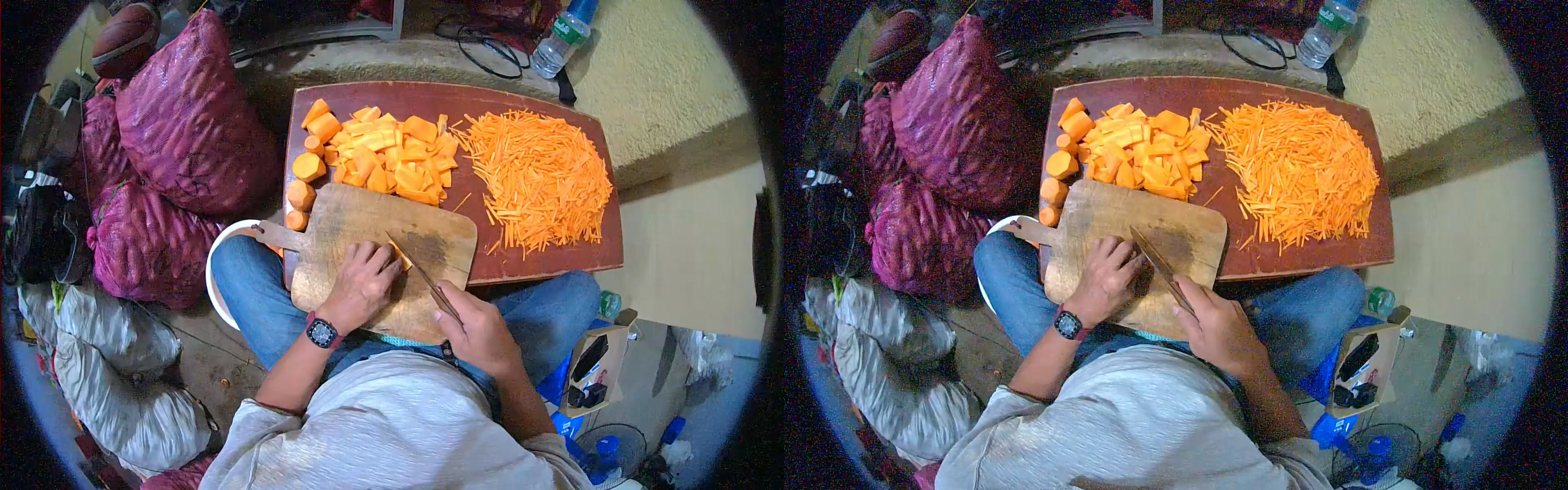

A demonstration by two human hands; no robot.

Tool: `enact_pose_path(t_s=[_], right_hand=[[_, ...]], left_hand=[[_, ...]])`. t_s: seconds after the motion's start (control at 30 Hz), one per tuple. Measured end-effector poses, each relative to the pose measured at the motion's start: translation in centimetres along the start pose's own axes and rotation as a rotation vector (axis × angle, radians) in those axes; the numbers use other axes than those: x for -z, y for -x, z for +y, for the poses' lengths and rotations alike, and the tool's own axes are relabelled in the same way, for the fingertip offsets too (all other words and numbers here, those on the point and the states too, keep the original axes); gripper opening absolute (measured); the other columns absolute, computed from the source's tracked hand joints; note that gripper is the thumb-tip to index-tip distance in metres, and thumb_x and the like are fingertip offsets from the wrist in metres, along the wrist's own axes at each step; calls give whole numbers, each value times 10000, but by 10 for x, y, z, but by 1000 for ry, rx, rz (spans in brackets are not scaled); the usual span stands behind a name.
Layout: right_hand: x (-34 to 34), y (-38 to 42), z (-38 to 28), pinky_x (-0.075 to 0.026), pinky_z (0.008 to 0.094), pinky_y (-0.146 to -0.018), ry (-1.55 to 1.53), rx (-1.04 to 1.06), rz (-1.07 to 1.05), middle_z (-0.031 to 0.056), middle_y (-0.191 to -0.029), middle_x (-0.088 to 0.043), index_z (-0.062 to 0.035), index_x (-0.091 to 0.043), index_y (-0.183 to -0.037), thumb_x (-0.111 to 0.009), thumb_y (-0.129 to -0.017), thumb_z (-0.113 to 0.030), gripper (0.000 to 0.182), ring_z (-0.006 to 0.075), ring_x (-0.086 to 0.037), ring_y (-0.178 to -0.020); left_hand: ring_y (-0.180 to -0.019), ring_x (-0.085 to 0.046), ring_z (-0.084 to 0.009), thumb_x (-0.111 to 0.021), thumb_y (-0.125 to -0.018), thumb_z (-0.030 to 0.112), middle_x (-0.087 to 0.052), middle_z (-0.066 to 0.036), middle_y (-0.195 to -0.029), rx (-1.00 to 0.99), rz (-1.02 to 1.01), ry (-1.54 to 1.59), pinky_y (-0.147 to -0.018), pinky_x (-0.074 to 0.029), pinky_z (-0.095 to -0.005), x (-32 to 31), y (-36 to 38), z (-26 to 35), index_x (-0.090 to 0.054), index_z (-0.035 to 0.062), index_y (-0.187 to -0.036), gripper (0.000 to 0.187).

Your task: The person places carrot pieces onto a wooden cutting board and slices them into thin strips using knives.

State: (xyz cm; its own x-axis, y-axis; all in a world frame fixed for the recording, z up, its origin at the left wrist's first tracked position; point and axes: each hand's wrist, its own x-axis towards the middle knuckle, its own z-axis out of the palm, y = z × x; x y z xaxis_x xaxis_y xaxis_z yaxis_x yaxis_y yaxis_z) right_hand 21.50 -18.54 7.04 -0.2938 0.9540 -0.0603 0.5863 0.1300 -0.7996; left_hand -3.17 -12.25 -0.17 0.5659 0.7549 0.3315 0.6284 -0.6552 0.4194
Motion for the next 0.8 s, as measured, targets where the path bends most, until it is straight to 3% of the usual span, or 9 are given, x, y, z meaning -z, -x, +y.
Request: enact_pose_path(t_s=[0.3, 0.37, 0.63, 0.7, 0.8], right_hand=[[13, 2, -27, -592, 561, -804, 178, -126, -206, 287, -1129, -732, -13, -546, -1413, -677, -1022, -128, 428, 505, -726, -1006], [8, -8, -25, -592, 567, -805, 195, -114, -208, 290, -1121, -731, -18, -543, -1404, -675, -1025, -139, 419, 508, -724, -999], [2, -25, -26, -576, 601, -826, 173, -95, -228, 297, -1110, -730, -20, -541, -1364, -663, -1032, -170, 384, 518, -712, -1014], [10, -14, -32, -568, 607, -839, 133, -215, -271, 297, -1097, -729, -19, -543, -1359, -658, -1036, -176, 378, 520, -707, -1030], [-5, -23, -22, -569, 602, -854, 159, -145, -202, 305, -1116, -725, -24, -545, -1377, -659, -1040, -177, 388, 524, -699, -1057]], left_hand=[[-1169, -580, -376, -719, -790, 125, -664, -139, -1190, -12, -61, -67, -1011, -483, -508, -8, 4, -2, -788, 10, -1132, 367], [-1072, -578, -340, -663, -845, 105, -650, -123, -1134, -27, -18, -63, -948, -486, -462, -5, 1, 0, -788, -23, -1134, 339], [-1074, -582, -354, -678, -838, 100, -656, -126, -1186, -17, 17, -36, -936, -504, -466, -5, 1, 0, -792, -21, -1109, 318], [-1072, -582, -353, -682, -834, 100, -657, -126, -1189, -19, 37, -40, -937, -504, -468, -8, 4, -1, -793, -21, -1102, 314], [-1079, -586, -359, -683, -834, 95, -661, -128, -1179, -14, 37, 2, -954, -507, -476, -10, 2, -1, -788, -23, -1100, 310]])
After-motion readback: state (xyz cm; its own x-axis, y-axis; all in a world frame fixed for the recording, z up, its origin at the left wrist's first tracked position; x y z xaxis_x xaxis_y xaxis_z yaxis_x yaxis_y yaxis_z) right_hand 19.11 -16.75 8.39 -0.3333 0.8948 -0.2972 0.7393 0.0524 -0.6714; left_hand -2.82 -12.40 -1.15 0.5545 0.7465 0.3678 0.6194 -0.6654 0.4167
